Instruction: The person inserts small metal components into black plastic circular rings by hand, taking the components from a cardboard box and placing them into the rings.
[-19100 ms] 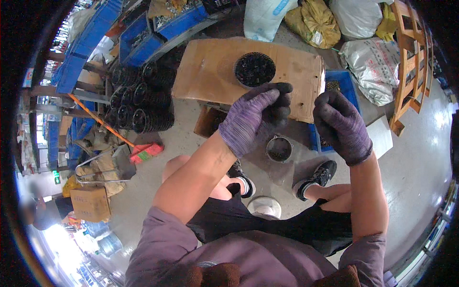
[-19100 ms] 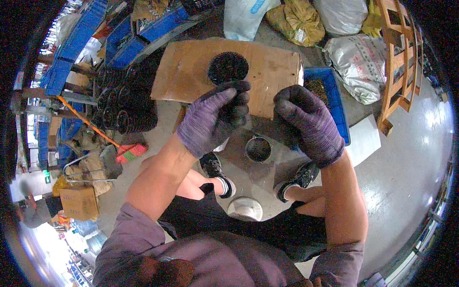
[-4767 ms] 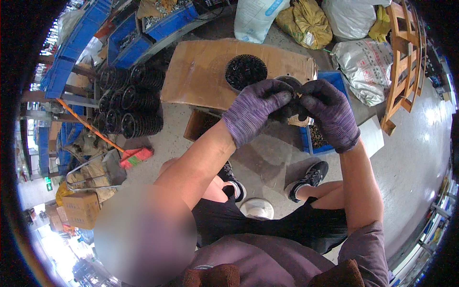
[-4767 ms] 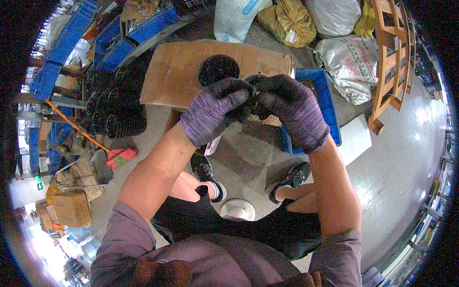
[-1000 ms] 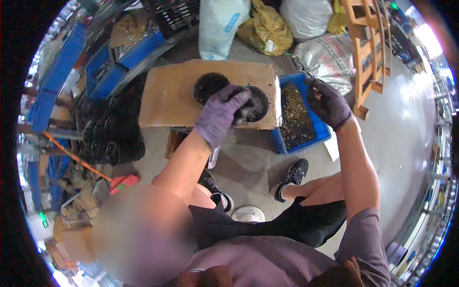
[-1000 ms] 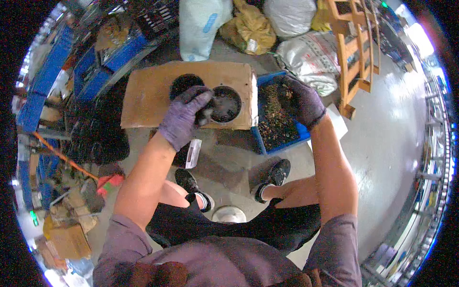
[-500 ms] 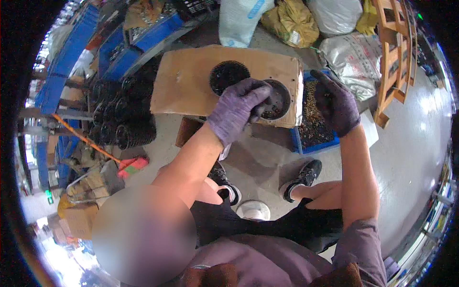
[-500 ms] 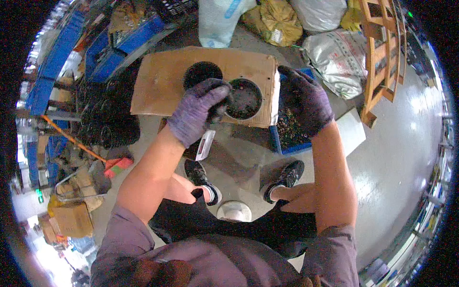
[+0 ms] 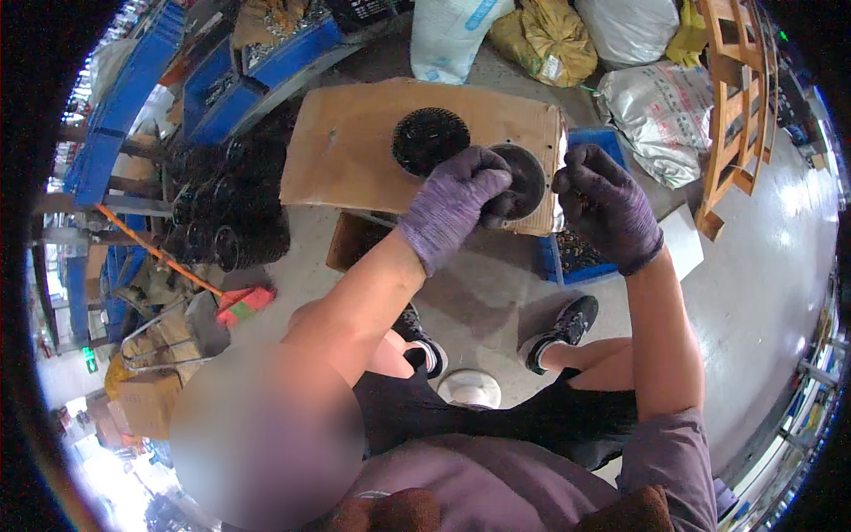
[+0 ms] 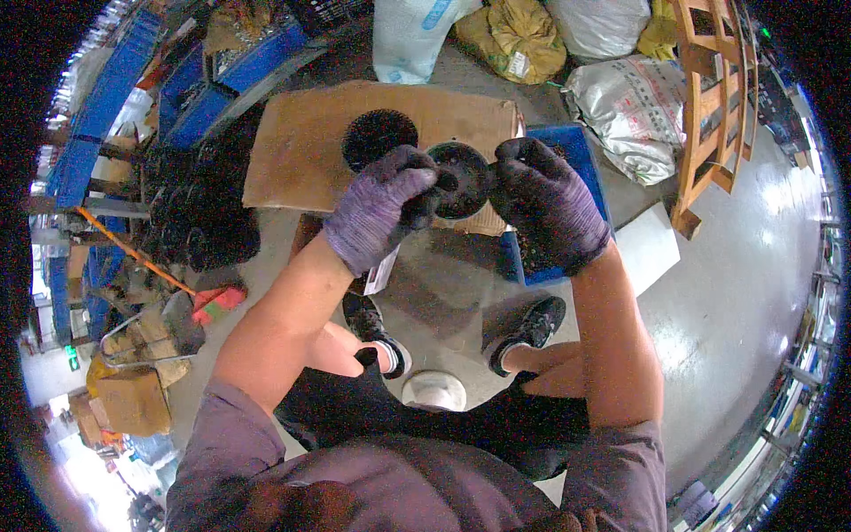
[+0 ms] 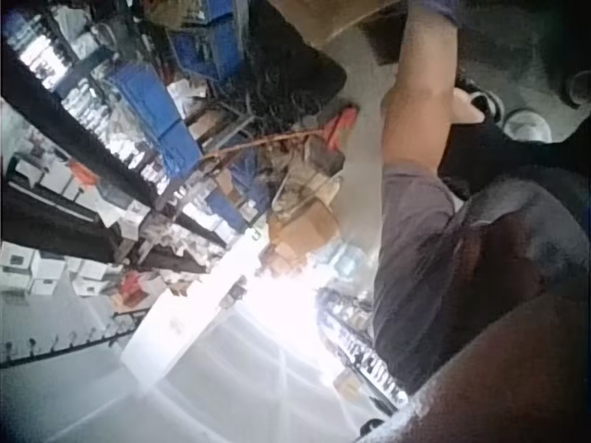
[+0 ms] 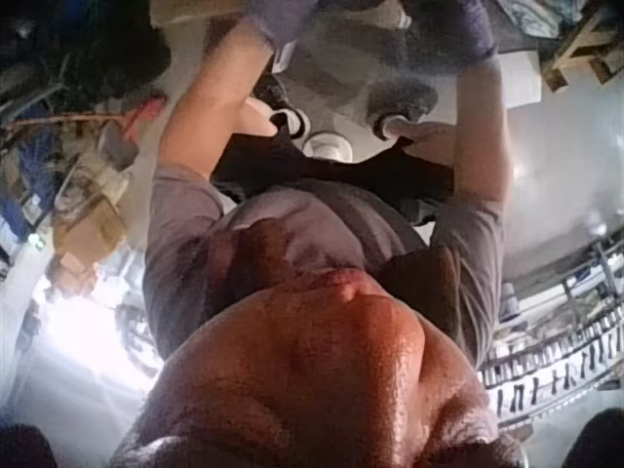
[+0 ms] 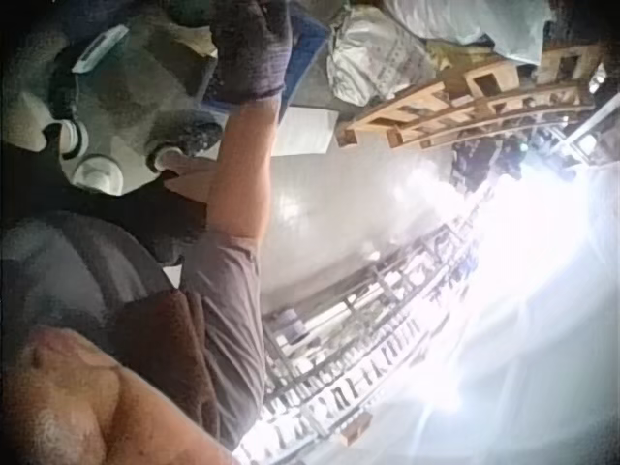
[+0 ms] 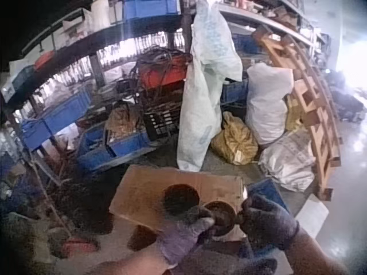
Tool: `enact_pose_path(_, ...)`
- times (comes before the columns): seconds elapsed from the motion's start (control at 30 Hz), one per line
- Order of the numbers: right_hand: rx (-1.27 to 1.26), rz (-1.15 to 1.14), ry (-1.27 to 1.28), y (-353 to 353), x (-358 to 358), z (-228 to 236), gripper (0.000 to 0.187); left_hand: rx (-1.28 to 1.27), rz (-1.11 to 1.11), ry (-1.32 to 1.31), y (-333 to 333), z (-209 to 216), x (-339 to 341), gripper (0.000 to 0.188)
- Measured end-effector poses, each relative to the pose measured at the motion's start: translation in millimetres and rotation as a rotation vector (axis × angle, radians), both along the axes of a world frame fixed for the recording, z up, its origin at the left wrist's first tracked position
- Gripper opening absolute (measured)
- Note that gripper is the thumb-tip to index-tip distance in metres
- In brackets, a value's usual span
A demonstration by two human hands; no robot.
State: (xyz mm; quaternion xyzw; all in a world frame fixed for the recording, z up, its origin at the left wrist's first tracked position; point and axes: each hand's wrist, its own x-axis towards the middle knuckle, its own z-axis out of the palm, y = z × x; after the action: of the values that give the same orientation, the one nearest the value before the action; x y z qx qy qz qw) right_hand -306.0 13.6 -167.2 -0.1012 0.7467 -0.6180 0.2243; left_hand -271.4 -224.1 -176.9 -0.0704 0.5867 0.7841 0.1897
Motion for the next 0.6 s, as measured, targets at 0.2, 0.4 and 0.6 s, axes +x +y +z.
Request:
enact_pose_path(0.2, -0.45, -0.131, -0.401, -28, 20, 13, 0.02, 0.149, -0.05, -0.021, 3, -5, 6, 0.02)
enact_pose_path(0.4, -0.049, 0.075, 0.428, -24, 15, -6, 0.024, -0.193, -0.084, 0.095, 7, -2, 8, 0.027)
enact_pose_path(0.6, -0.082, -0.026, -0.089, -35, 15, 7, 0.028, -0.289, -0.118, 0.113, 4, 3, 7, 0.025)
